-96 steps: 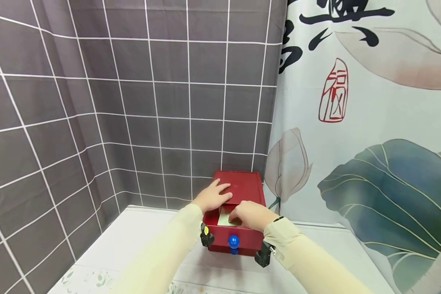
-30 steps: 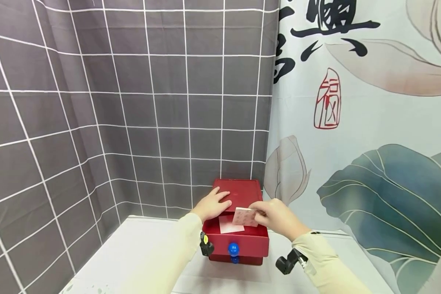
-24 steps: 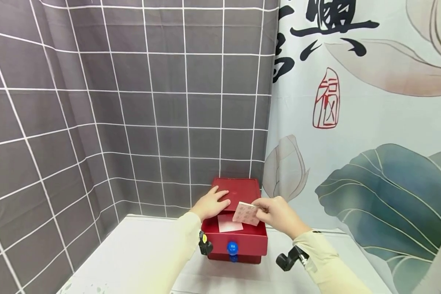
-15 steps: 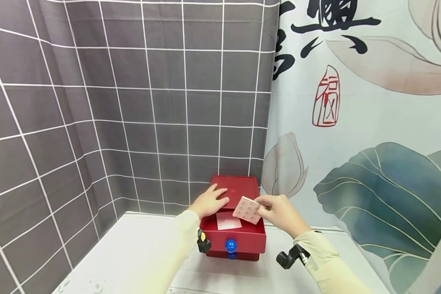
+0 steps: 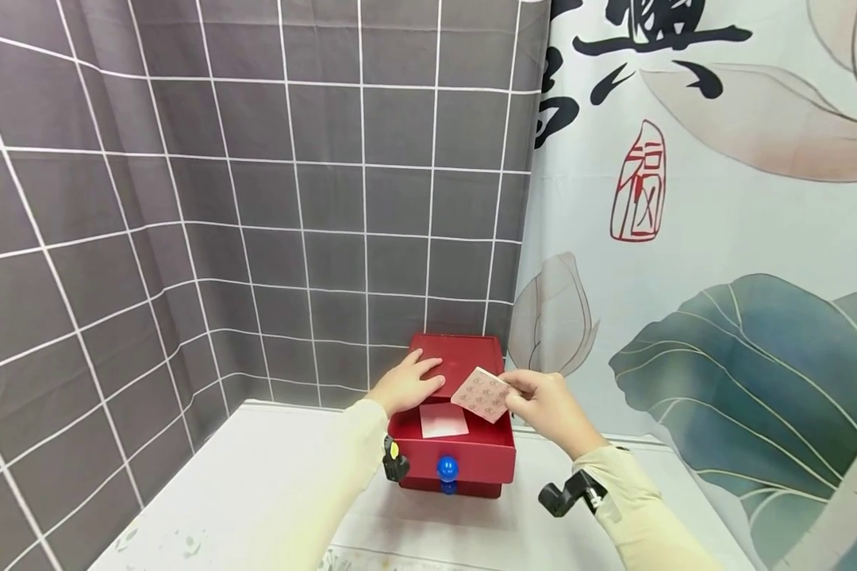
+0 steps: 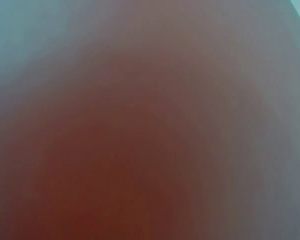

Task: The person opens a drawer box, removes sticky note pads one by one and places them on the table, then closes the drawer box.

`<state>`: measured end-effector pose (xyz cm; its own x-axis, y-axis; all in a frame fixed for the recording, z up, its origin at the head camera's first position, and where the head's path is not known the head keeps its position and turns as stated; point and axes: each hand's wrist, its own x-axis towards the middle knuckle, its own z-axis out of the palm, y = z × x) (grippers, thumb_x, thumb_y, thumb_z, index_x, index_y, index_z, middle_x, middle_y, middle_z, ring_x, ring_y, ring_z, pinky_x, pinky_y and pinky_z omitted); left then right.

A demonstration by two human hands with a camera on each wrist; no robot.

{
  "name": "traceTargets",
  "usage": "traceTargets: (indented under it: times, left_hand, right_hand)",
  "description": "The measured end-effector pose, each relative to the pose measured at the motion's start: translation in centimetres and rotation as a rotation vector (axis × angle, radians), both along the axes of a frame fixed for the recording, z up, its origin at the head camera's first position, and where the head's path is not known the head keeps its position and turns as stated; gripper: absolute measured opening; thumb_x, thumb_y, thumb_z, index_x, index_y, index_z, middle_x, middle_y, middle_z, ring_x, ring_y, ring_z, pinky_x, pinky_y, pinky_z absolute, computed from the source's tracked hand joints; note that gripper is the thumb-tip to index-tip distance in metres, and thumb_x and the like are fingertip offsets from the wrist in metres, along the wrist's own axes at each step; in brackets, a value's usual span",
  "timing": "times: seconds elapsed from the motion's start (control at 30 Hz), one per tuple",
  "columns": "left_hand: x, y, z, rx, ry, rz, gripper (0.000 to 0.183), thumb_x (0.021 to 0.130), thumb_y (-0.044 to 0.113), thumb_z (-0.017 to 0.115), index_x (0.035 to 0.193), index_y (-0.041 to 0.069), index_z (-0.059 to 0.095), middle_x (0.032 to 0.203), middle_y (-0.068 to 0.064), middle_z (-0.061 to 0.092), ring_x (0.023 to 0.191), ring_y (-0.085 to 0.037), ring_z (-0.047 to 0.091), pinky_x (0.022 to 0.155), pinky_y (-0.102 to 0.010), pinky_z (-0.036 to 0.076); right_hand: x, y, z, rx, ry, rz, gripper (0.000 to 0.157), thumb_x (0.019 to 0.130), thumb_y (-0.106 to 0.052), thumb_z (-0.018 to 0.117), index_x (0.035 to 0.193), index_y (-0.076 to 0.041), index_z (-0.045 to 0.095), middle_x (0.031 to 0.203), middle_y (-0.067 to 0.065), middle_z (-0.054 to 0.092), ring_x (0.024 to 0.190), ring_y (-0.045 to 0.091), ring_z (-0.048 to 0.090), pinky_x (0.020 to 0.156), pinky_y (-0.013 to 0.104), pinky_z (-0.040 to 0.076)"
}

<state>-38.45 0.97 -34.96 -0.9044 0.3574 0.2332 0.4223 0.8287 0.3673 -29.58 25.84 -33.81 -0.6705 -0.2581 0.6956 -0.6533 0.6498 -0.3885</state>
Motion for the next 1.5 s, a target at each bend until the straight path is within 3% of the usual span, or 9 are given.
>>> traceTargets:
  times: [0.23,0.6,0.87,1.1,1.33,1.5]
  left_hand:
    - [0.1,0.0,0.1,-0.011,0.010,-0.010,0.053,0.088,0.051,0.043,0.136,0.029,0.046,0.147,-0.010,0.028,0.122,-0.033,0.043,0.099,-0.044,0.035]
    - [0.5,-0.1,0.1,0.002,-0.012,-0.010,0.054,0.088,0.051,0.043,0.137,0.028,0.045,0.148,-0.009,0.026,0.123,-0.033,0.042,0.099,-0.046,0.034]
    - [0.4,-0.3,0.5,0.015,0.007,-0.020,0.053,0.088,0.051,0.042,0.136,0.028,0.046,0.147,-0.010,0.027,0.123,-0.033,0.042,0.100,-0.044,0.034]
    - [0.7,-0.4,0.7,0.023,-0.010,-0.021,0.053,0.088,0.050,0.043,0.136,0.027,0.045,0.148,-0.009,0.026,0.125,-0.033,0.040,0.100,-0.045,0.033]
    - [0.7,-0.4,0.6,0.031,-0.016,-0.020,0.054,0.088,0.050,0.043,0.137,0.028,0.045,0.148,-0.009,0.026,0.124,-0.033,0.040,0.100,-0.045,0.033]
    - [1.0,-0.3,0.8,0.037,-0.025,-0.024,0.054,0.088,0.050,0.043,0.137,0.027,0.045,0.148,-0.009,0.026,0.124,-0.034,0.040,0.100,-0.046,0.033]
  right_hand:
    - [0.0,0.1,-0.1,-0.030,0.045,-0.022,0.025,0.078,0.001,0.060,0.096,-0.013,0.070,0.082,-0.006,0.068,0.067,0.004,0.063,0.060,0.017,0.051]
    - [0.0,1.6,-1.2,-0.087,0.028,-0.073,0.023,0.080,-0.002,0.063,0.098,-0.014,0.069,0.085,-0.005,0.069,0.070,0.006,0.064,0.062,0.015,0.049]
    - [0.0,2.6,-1.3,-0.267,-0.048,-0.019,0.020,0.084,0.004,0.058,0.104,0.002,0.064,0.088,0.016,0.068,0.066,0.012,0.066,0.061,0.019,0.052]
    - [1.8,2.0,-0.1,-0.330,-0.072,-0.087,0.020,0.085,0.006,0.053,0.103,0.008,0.062,0.089,0.020,0.067,0.066,0.014,0.067,0.061,0.018,0.051]
    - [-0.1,4.0,-2.1,-0.337,-0.100,-0.101,0.019,0.088,-0.003,0.056,0.104,0.001,0.064,0.089,0.014,0.069,0.067,0.013,0.067,0.063,0.019,0.051]
    - [-0.1,4.7,-2.9,-0.390,-0.115,-0.094,0.020,0.087,0.000,0.054,0.105,0.006,0.063,0.091,0.020,0.067,0.068,0.013,0.067,0.061,0.022,0.053]
